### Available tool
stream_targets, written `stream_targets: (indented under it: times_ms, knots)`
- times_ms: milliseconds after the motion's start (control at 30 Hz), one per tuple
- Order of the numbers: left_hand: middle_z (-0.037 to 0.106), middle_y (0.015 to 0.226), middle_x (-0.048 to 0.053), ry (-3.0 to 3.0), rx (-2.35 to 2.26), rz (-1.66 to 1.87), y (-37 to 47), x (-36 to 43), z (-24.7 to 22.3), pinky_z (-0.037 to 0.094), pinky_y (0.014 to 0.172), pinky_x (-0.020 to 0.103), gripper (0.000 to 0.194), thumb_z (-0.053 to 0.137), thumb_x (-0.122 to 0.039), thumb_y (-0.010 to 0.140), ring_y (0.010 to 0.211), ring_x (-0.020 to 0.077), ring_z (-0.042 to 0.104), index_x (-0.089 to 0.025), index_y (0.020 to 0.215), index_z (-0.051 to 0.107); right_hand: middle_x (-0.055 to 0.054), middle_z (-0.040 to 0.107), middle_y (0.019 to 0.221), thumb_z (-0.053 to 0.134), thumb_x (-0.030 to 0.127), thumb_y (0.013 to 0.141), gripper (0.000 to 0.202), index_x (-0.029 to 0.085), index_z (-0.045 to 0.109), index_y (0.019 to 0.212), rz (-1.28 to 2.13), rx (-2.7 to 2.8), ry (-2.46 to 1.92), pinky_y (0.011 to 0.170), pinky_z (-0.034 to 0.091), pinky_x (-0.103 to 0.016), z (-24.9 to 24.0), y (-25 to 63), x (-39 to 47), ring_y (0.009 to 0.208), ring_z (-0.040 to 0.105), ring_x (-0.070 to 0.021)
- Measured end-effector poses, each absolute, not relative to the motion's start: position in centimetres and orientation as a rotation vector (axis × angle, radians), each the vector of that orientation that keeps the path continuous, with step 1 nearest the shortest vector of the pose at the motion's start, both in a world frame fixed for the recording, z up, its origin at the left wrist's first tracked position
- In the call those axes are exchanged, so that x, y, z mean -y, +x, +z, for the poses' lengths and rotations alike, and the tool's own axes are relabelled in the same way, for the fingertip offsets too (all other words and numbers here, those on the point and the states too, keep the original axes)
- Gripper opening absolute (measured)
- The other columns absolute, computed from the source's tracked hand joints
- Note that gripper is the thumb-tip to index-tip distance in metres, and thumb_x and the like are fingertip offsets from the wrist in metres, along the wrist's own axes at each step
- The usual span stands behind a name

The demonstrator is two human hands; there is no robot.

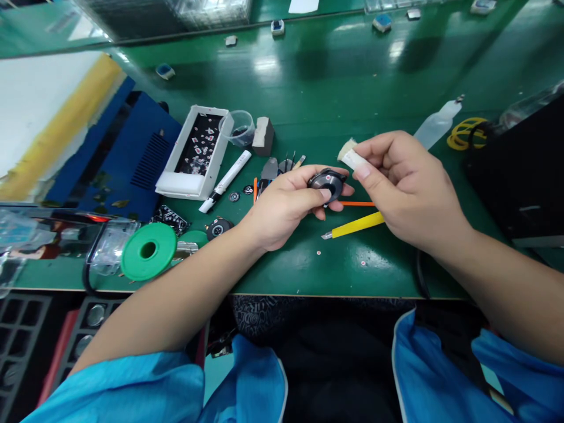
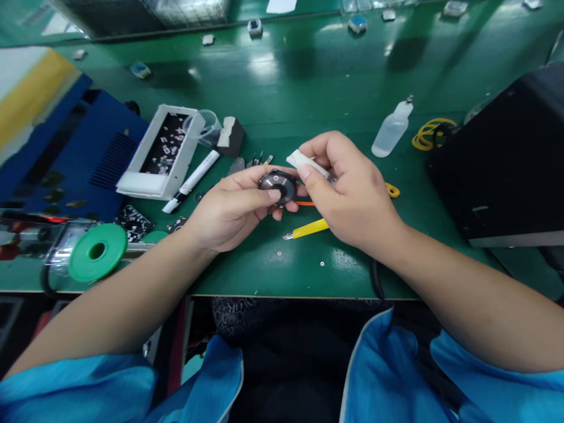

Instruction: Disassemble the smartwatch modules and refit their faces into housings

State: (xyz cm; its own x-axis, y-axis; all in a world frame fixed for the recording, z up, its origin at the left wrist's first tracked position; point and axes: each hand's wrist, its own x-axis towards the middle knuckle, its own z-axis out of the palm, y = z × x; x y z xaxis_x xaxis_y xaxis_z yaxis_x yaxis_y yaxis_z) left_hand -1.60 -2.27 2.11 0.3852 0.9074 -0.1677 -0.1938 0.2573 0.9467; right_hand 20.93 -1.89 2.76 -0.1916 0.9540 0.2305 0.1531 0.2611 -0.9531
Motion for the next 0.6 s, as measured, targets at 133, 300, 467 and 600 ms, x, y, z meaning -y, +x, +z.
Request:
stream_targets:
  times_ms: [133, 300, 467, 600]
  knots:
    - [0.093, 0.120, 0.013, 1.029, -0.864, 0.886, -1.58, 2.25, 2.08, 0.057, 0.069, 0.024, 0.033, 0.089, -0.023, 0.092, 0.093, 0.0185, 0.085, -0.014, 0.124, 0.087, -0.006, 0.084, 0.114, 0.090, 0.063, 0.112, 0.038, 0.027, 0.079, 0.118, 1.058, 1.564, -1.054, 0.096, 0.079, -0.039, 2.80, 20.88, 1.92, 0.107, 0.084, -0.0236]
    - [0.093, 0.120, 0.012, 1.006, -0.863, 0.881, -1.66, 2.23, 2.10, 0.058, 0.069, 0.023, 0.035, 0.090, -0.024, 0.092, 0.093, 0.0182, 0.086, -0.015, 0.125, 0.088, -0.006, 0.084, 0.114, 0.090, 0.065, 0.112, 0.041, 0.026, 0.080, 0.118, 1.064, 1.571, -1.064, 0.095, 0.079, -0.038, 2.80, 20.84, 1.92, 0.106, 0.084, -0.0231]
    - [0.094, 0.118, 0.012, 0.988, -0.863, 0.877, -1.68, 2.29, 2.30, 0.058, 0.068, 0.022, 0.035, 0.091, -0.024, 0.091, 0.092, 0.0182, 0.086, -0.015, 0.125, 0.087, -0.006, 0.085, 0.115, 0.090, 0.070, 0.110, 0.045, 0.027, 0.080, 0.118, 1.078, 1.568, -1.063, 0.095, 0.080, -0.039, 2.84, 20.82, 1.92, 0.106, 0.083, -0.0231]
    - [0.093, 0.118, 0.013, 0.980, -0.861, 0.880, -1.64, 2.29, 2.31, 0.058, 0.068, 0.023, 0.034, 0.091, -0.025, 0.091, 0.091, 0.0187, 0.087, -0.015, 0.123, 0.086, -0.006, 0.085, 0.116, 0.091, 0.071, 0.108, 0.046, 0.028, 0.080, 0.116, 1.096, 1.556, -1.077, 0.097, 0.080, -0.042, 2.97, 20.77, 2.00, 0.107, 0.084, -0.0251]
